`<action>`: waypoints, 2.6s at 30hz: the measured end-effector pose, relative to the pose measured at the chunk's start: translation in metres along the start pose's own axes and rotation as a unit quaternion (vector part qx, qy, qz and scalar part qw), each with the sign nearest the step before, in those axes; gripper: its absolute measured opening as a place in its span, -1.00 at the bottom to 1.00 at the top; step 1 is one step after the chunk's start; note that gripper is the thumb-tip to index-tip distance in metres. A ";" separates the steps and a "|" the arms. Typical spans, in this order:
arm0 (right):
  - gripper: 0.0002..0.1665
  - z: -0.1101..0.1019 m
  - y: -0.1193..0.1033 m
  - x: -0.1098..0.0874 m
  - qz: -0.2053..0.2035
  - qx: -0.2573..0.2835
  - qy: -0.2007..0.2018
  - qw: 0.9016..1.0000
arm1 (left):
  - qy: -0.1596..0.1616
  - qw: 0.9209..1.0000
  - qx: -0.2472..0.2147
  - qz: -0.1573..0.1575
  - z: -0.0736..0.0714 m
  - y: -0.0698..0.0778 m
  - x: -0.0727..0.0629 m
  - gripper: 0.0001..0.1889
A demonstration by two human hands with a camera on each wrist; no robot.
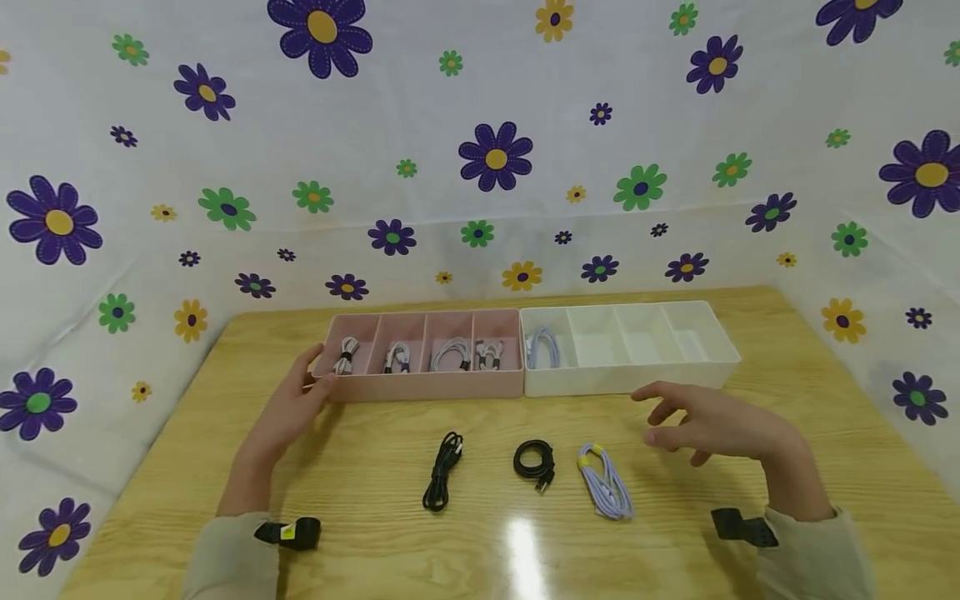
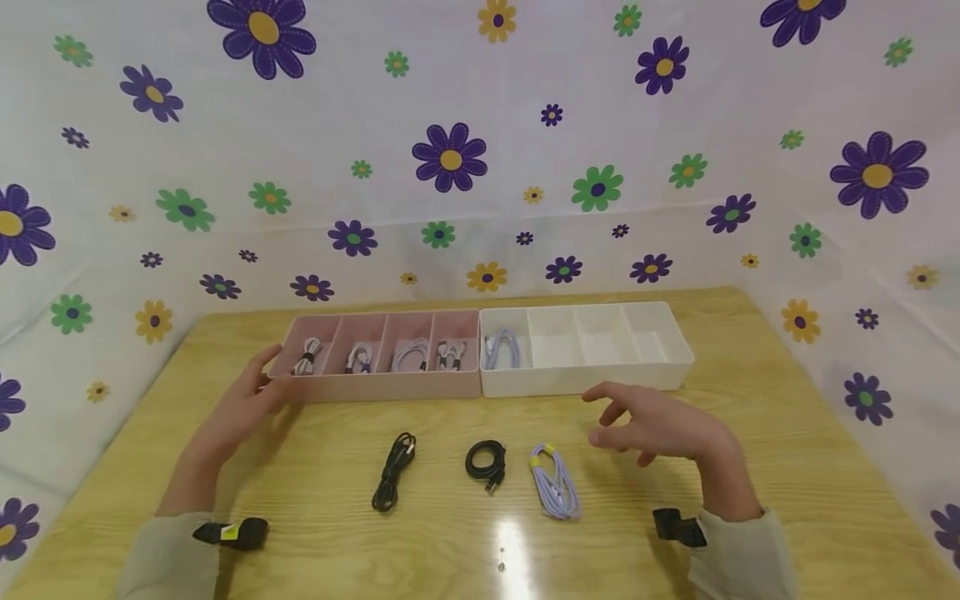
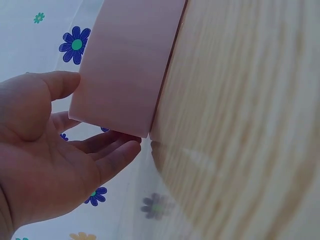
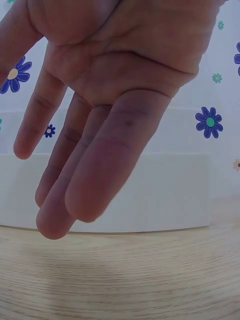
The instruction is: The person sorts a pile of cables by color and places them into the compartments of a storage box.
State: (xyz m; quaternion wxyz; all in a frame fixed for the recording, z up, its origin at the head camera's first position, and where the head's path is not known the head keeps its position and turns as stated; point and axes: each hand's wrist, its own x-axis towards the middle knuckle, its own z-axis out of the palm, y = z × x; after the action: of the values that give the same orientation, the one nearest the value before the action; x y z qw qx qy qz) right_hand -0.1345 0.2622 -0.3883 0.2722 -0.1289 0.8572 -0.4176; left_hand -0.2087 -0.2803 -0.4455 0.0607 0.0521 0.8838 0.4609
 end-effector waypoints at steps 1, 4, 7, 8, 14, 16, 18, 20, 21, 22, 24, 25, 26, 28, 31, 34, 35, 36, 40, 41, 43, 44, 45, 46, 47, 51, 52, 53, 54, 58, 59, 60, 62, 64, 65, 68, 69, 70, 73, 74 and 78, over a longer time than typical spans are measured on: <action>-0.23 0.000 0.000 0.001 0.000 0.001 -0.001 1.000 | 0.000 1.000 -0.001 0.001 -0.001 -0.001 0.000 -0.28; -0.23 0.000 0.001 0.002 -0.001 0.005 -0.002 1.000 | 0.001 1.000 0.003 0.001 -0.003 -0.003 0.000 -0.26; -0.23 -0.001 0.002 0.002 -0.002 0.008 -0.002 1.000 | -0.001 1.000 0.002 0.000 -0.003 -0.002 0.001 -0.26; -0.23 -0.001 0.002 0.002 -0.003 0.010 -0.002 1.000 | -0.002 1.000 0.003 -0.001 -0.003 -0.002 0.001 -0.26; -0.23 0.000 0.000 0.002 -0.004 0.005 -0.003 1.000 | -0.002 1.000 0.010 -0.008 -0.003 0.001 -0.001 -0.27; -0.23 0.000 0.000 0.002 -0.002 0.002 -0.002 1.000 | -0.003 1.000 0.011 -0.009 -0.002 0.003 -0.002 -0.26; -0.23 0.000 0.001 0.002 0.000 -0.001 -0.002 1.000 | -0.004 1.000 0.014 -0.011 -0.002 0.004 -0.003 -0.25; -0.23 0.000 0.001 0.002 0.002 -0.001 -0.002 1.000 | -0.004 1.000 0.011 -0.013 -0.002 0.004 -0.003 -0.25; -0.23 0.000 0.001 0.002 0.002 0.000 -0.003 1.000 | -0.004 1.000 0.010 -0.013 -0.002 0.004 -0.003 -0.25; -0.23 0.000 0.001 0.002 0.002 0.000 -0.003 1.000 | -0.004 1.000 0.009 -0.014 -0.003 0.004 -0.003 -0.25; -0.22 0.000 0.000 0.002 0.003 -0.001 -0.003 1.000 | -0.005 1.000 0.008 -0.016 -0.003 0.004 -0.003 -0.26; -0.22 0.000 0.000 0.002 0.004 -0.001 -0.003 1.000 | -0.005 1.000 0.007 -0.017 -0.003 0.004 -0.003 -0.26; -0.23 0.000 0.000 0.002 0.004 -0.002 -0.003 1.000 | -0.005 1.000 0.008 -0.017 -0.003 0.004 -0.003 -0.26; -0.23 0.000 0.000 0.001 0.006 -0.004 -0.003 1.000 | -0.006 1.000 0.008 -0.017 -0.002 0.003 -0.003 -0.27; -0.23 0.001 0.001 0.001 0.008 -0.007 -0.002 1.000 | -0.007 1.000 0.008 -0.016 -0.002 0.003 -0.003 -0.27; -0.24 0.001 0.001 0.001 0.009 -0.009 -0.003 1.000 | -0.007 1.000 0.007 -0.015 -0.001 0.003 -0.002 -0.27; -0.24 0.002 0.001 0.001 0.008 -0.010 -0.004 1.000 | -0.007 1.000 0.007 -0.015 -0.002 0.003 -0.002 -0.27; -0.24 0.002 0.001 0.001 0.009 -0.011 -0.004 1.000 | -0.006 1.000 0.006 -0.015 -0.002 0.003 -0.002 -0.27; -0.27 0.004 -0.001 0.004 0.006 -0.014 -0.012 1.000 | -0.003 1.000 0.005 -0.014 -0.002 0.003 -0.003 -0.26; -0.28 0.005 -0.001 0.004 0.006 -0.014 -0.014 1.000 | -0.003 1.000 0.004 -0.014 -0.002 0.003 -0.003 -0.25; -0.29 0.007 -0.002 0.006 0.005 -0.014 -0.018 1.000 | -0.003 1.000 0.002 -0.013 -0.003 0.003 -0.003 -0.24; -0.30 0.008 -0.002 0.007 0.004 -0.014 -0.019 1.000 | -0.004 1.000 0.001 -0.013 -0.003 0.003 -0.004 -0.24; -0.30 0.009 -0.003 0.008 0.005 -0.014 -0.019 1.000 | -0.004 1.000 0.000 -0.013 -0.003 0.004 -0.004 -0.25; -0.30 0.011 -0.003 0.009 0.005 -0.015 -0.020 1.000 | -0.005 1.000 0.000 -0.012 -0.003 0.004 -0.004 -0.25; -0.30 0.012 -0.002 0.010 0.003 -0.015 -0.021 1.000 | -0.005 1.000 -0.001 -0.013 -0.003 0.005 -0.004 -0.25; -0.29 0.020 -0.002 0.015 -0.001 -0.023 -0.028 0.999 | -0.007 1.000 0.001 -0.012 -0.002 0.006 -0.005 -0.26; -0.28 0.021 -0.003 0.016 -0.001 -0.025 -0.030 0.999 | -0.007 1.000 0.003 -0.011 -0.002 0.006 -0.005 -0.26; -0.28 0.023 -0.003 0.018 -0.001 -0.025 -0.033 0.999 | -0.006 1.000 0.004 -0.010 -0.002 0.006 -0.005 -0.26; -0.28 0.024 -0.004 0.019 0.001 -0.026 -0.035 0.999 | -0.005 1.000 0.006 -0.009 -0.001 0.006 -0.005 -0.27; -0.27 0.030 -0.009 0.021 0.005 -0.029 -0.039 0.999 | -0.002 1.000 0.010 -0.005 -0.001 0.005 -0.005 -0.27; -0.27 0.032 -0.010 0.022 0.006 -0.031 -0.040 0.999 | -0.002 1.000 0.010 -0.005 -0.001 0.005 -0.005 -0.27; -0.28 0.034 -0.011 0.023 0.007 -0.034 -0.040 0.999 | -0.003 1.000 0.010 -0.006 -0.001 0.005 -0.006 -0.26; -0.28 0.038 -0.014 0.024 0.008 -0.038 -0.043 0.998 | -0.005 1.000 0.010 -0.006 -0.002 0.005 -0.006 -0.25; -0.28 0.041 -0.016 0.027 0.010 -0.041 -0.046 0.998 | -0.006 1.000 0.010 -0.008 -0.002 0.005 -0.006 -0.24; -0.28 0.043 -0.017 0.028 0.011 -0.042 -0.047 0.998 | -0.006 1.000 0.008 -0.008 -0.002 0.005 -0.005 -0.24; -0.27 0.047 -0.019 0.030 0.009 -0.043 -0.053 0.998 | -0.006 1.000 0.004 -0.011 -0.002 0.005 -0.005 -0.24; -0.28 0.048 -0.020 0.031 0.009 -0.044 -0.055 0.998 | -0.006 1.000 0.002 -0.012 -0.002 0.004 -0.005 -0.24; -0.28 0.049 -0.020 0.032 0.006 -0.046 -0.056 0.997 | -0.007 1.000 0.000 -0.012 -0.002 0.004 -0.005 -0.24; -0.28 0.052 -0.021 0.034 0.000 -0.054 -0.058 0.997 | -0.007 1.000 -0.003 -0.011 -0.002 0.004 -0.005 -0.25; -0.29 0.053 -0.021 0.035 0.000 -0.056 -0.058 0.997 | -0.007 1.000 -0.002 -0.010 -0.002 0.004 -0.005 -0.25; -0.29 0.056 -0.022 0.037 0.000 -0.067 -0.056 0.996 | -0.006 1.000 0.001 -0.006 -0.003 0.002 -0.005 -0.25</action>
State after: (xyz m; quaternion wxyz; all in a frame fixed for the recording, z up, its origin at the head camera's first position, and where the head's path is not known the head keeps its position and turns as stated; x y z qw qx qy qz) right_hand -0.1326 0.1957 -0.4122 0.3109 -0.1701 0.8664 -0.3516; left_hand -0.2037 -0.2820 -0.4418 0.0688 0.0500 0.8841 0.4596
